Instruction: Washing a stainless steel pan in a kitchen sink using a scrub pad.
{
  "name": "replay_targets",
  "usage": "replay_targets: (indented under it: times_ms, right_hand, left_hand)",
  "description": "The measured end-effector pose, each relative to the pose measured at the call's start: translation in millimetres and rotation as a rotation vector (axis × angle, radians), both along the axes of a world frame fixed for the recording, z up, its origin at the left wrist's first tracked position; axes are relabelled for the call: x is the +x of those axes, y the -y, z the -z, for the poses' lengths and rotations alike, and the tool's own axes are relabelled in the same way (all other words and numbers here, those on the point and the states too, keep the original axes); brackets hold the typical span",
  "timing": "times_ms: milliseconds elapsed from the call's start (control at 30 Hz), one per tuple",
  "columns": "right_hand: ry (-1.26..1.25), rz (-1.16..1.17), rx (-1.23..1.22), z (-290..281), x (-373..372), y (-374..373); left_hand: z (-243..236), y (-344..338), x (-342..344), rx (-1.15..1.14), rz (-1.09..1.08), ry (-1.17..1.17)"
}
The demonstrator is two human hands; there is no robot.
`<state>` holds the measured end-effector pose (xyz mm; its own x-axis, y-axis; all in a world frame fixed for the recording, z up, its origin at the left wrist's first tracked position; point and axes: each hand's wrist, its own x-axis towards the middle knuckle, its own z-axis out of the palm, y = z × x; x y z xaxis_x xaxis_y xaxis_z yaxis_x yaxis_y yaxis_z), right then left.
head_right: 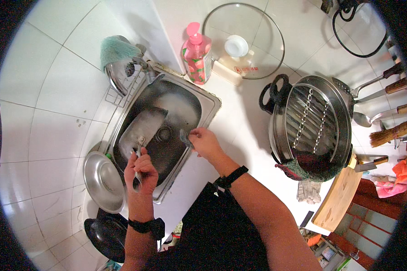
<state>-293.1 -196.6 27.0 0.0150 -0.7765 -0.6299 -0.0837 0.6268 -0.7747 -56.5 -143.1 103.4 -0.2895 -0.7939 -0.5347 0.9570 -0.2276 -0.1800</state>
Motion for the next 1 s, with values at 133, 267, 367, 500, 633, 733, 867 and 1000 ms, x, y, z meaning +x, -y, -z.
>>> replay_targets:
  times_ms: [133, 267, 367, 500, 633, 733, 867, 1000]
  right_hand:
    - [-0.045, -0.004, -0.066, -4.6, 5.2, 13.3]
    - [-0.052, -0.011, -0.121, 7.7, 12.2, 30.4]
    - [-0.127, -0.047, -0.179, 16.7, 14.4, 37.5]
    - [0.003, -0.007, -0.024, 4.0, 19.0, 34.7]
    - [0.012, 0.057, -0.012, 10.8, 15.0, 45.6]
    - [0.017, 0.127, -0.022, 5.3, 15.4, 45.2]
    - [0.062, 0.136, -0.036, 7.2, 4.0, 40.6]
    - [0.105, 0.059, -0.03, -1.7, -5.4, 37.7]
  left_hand:
    - [1.0, 3.9, -6.6, 0.023, 0.032, 0.007]
    - [-7.6, 7.2, -15.5, 0.104, 0.036, -0.028]
    - [-4.8, 6.5, -12.7, 0.079, 0.041, 0.017]
    - [-6.1, 2.5, -8.8, 0.089, 0.053, 0.083]
    - [-5.7, 6.9, -13.9, 0.1, 0.06, 0.078]
    - [-5.0, 5.1, -18.1, 0.057, 0.066, 0.071]
    - [-6.4, 14.8, -29.6, 0.097, 0.105, 0.108]
    - [-9.5, 25.0, -37.8, 0.132, 0.125, 0.163]
